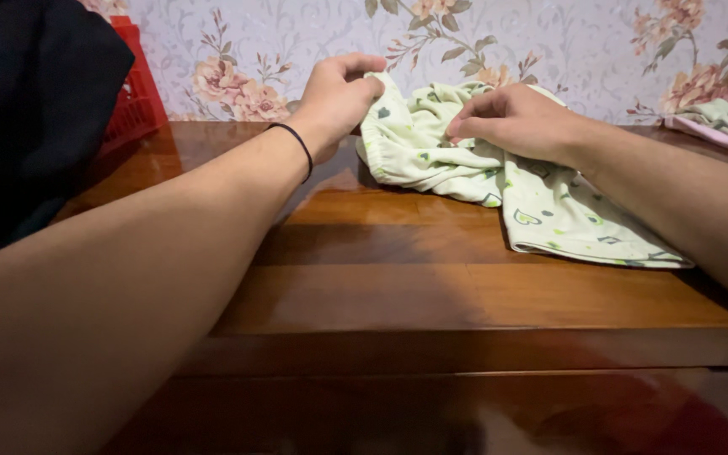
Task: The person folds a white t-shirt with a yellow graphic on a wooden table, then places it on a stack of other folded clothes. They then pick up a light green patterned cloth and begin to unfold and smooth it on the table.
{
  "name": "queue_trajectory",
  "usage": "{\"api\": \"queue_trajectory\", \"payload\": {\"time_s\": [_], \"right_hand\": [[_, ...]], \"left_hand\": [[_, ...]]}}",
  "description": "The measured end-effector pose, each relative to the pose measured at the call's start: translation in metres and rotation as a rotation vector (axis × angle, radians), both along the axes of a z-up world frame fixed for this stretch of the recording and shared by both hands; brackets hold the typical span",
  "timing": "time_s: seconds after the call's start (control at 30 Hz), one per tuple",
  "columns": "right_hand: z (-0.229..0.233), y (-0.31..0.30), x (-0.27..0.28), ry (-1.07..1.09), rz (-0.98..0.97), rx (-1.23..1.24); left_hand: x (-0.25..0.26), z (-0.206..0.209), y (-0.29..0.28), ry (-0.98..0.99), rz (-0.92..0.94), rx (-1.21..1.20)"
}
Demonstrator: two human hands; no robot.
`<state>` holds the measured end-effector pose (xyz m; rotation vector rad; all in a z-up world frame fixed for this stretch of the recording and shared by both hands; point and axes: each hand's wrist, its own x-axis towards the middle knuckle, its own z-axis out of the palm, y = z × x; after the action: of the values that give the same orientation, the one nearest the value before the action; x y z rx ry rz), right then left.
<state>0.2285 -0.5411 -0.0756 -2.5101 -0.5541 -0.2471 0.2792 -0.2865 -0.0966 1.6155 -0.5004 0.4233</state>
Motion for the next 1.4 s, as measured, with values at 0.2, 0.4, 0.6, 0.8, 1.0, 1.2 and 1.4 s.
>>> {"api": "queue_trajectory", "payload": {"time_s": [0.2, 0.4, 0.6, 0.8, 1.0, 1.2, 1.4], "right_hand": [[-0.004, -0.007, 0.014, -0.121, 0.127, -0.019], [0.000, -0.023, 0.035, -0.104, 0.093, -0.166], [0.011, -0.016, 0.012, -0.174, 0.027, -0.061], [-0.003, 0.032, -0.024, -0.124, 0.179, -0.277], [0.000, 0.010, 0.009, 0.177, 0.263, 0.584], [0.019, -0.026, 0.028, 0.663, 0.525, 1.156], [0.026, -0.033, 0.024, 0.366, 0.343, 1.219]], "left_hand": [[0.013, -0.004, -0.004, -0.006, -0.158, -0.051], [0.040, -0.008, -0.002, 0.002, -0.115, -0.029], [0.039, -0.010, 0.016, -0.163, 0.182, 0.283], [0.030, -0.024, 0.033, -0.161, 0.372, 0.755], [0.036, -0.027, 0.033, -0.181, 0.382, 0.742], [0.035, -0.025, 0.022, -0.193, 0.189, 0.741], [0.030, -0.018, 0.014, -0.349, 0.336, 0.811]]}}
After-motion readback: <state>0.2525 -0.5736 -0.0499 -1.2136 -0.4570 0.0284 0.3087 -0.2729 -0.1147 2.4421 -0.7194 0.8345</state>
